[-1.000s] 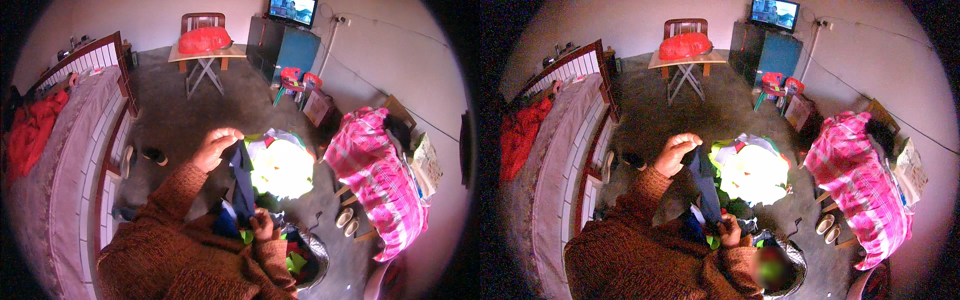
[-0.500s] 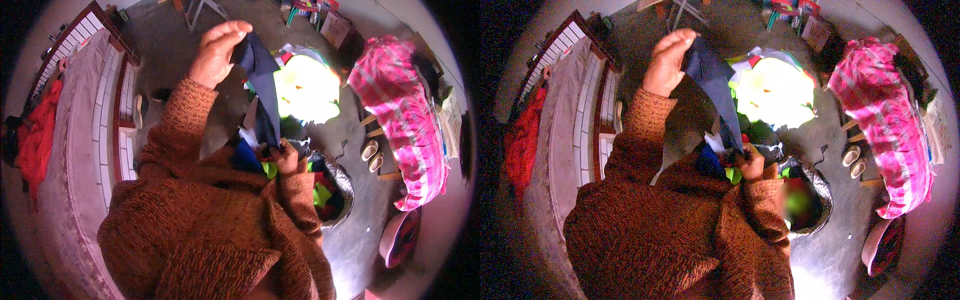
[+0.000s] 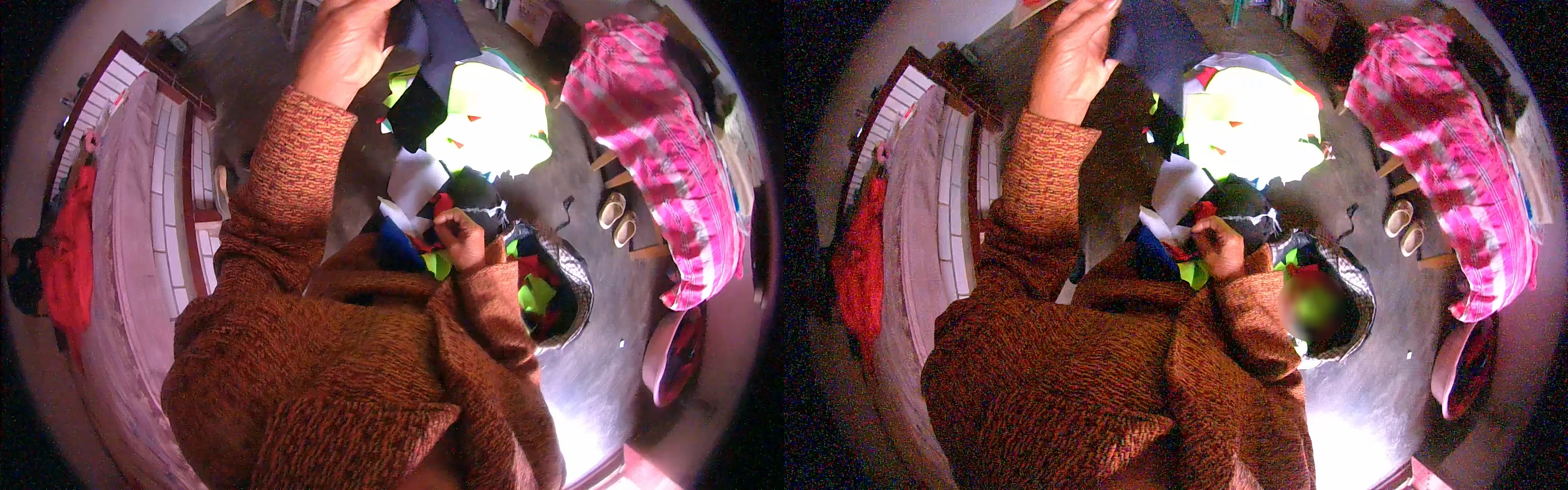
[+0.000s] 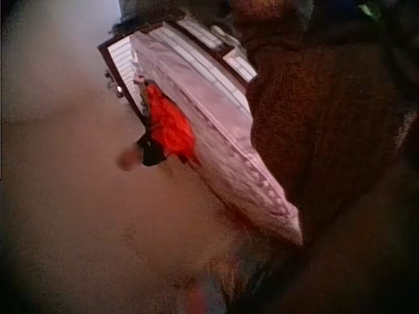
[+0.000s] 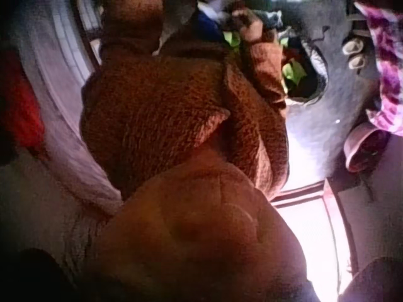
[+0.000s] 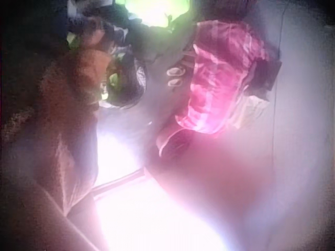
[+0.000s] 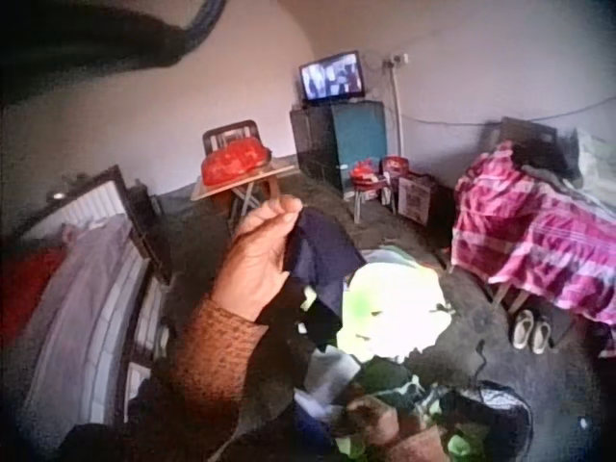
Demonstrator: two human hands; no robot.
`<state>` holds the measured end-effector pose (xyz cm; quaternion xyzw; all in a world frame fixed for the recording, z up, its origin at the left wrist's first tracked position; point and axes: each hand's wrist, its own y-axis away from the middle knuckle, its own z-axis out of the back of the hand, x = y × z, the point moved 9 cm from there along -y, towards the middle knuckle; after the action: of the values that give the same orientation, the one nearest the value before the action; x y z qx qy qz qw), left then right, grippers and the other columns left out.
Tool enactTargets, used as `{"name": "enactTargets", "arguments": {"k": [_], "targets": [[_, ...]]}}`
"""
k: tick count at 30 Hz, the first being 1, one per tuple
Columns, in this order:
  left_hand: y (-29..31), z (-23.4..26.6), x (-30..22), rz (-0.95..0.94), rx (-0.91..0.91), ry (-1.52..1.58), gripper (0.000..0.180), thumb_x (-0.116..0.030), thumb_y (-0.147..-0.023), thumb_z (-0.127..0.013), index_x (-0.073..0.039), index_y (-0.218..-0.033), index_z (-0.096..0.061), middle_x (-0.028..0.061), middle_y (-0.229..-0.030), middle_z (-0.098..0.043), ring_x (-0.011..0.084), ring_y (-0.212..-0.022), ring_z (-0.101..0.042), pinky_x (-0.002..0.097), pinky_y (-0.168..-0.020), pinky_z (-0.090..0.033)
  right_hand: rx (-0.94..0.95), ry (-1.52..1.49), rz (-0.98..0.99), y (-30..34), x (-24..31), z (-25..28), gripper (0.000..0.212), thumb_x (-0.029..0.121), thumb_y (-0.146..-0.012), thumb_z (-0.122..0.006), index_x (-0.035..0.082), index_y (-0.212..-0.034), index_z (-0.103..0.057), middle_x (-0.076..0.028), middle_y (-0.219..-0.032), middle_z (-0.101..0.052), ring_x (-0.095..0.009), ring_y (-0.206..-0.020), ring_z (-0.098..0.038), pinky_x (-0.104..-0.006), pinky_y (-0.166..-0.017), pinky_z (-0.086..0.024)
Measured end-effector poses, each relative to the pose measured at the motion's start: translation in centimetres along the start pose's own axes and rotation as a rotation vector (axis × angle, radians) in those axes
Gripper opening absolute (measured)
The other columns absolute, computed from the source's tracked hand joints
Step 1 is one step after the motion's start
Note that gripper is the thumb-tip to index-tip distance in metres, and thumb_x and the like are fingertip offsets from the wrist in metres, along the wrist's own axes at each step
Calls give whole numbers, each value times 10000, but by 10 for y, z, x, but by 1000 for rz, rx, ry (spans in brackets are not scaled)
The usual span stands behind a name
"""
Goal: The person folds various pieces of colorful clothing, including red, green, blue, and white items, by hand. They place each folded piece into a pile on the floor in front of them.
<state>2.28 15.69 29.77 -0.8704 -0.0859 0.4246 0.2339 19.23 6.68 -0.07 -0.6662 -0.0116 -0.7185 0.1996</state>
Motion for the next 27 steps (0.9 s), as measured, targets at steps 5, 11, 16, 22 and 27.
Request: {"name": "enactTargets", "arguments": {"k": [5, 11, 16, 22, 27], "targets": [[-57, -38, 33, 22, 133, 102, 112, -19, -867, -498, -17, -957, -566, 74, -895, -609, 176, -811, -604, 278, -734, -512, 10, -23, -87, 3, -10, -2, 98, -7, -758, -627, 47, -832, -595, -44, -758, -597, -112, -685, -557, -239, -640, -455], [-136, -82, 23, -84, 221, 67, 112, -27, -875, -482, -44, -944, -569, 66, -841, -604, 176, -748, -611, 308, -642, -542, -29, 68, -74, 2, 1, 5, 107, -22, -754, -607, 58, -823, -594, -46, -742, -598, -116, -660, -564, -247, -618, -458], [-132, -12, 35, -4, 71, -100, 174, -160, -883, -497, -78, -1026, -552, 73, -999, -602, 223, -893, -590, 408, -711, -516, -48, 96, -37, 0, 7, 6, 80, 16, -763, -623, 55, -823, -588, -55, -747, -602, -141, -662, -576, -256, -626, -461], [-33, 163, 126, 306, -371, -343, 284, -126, -849, -520, -101, -1132, -536, 25, -1153, -543, 206, -1044, -517, 492, -783, -490, -23, 70, -84, 0, 5, 5, 84, 32, -762, -636, 55, -827, -588, -63, -772, -606, -162, -696, -590, -266, -652, -464], [25, 265, 162, 345, -459, -323, 165, -81, -830, -515, -95, -954, -624, 37, -923, -616, 184, -813, -575, 364, -673, -494, -7, -6, -103, 1, -9, 0, 87, 26, -759, -633, 59, -826, -587, -61, -768, -604, -158, -693, -588, -260, -650, -464]]}}
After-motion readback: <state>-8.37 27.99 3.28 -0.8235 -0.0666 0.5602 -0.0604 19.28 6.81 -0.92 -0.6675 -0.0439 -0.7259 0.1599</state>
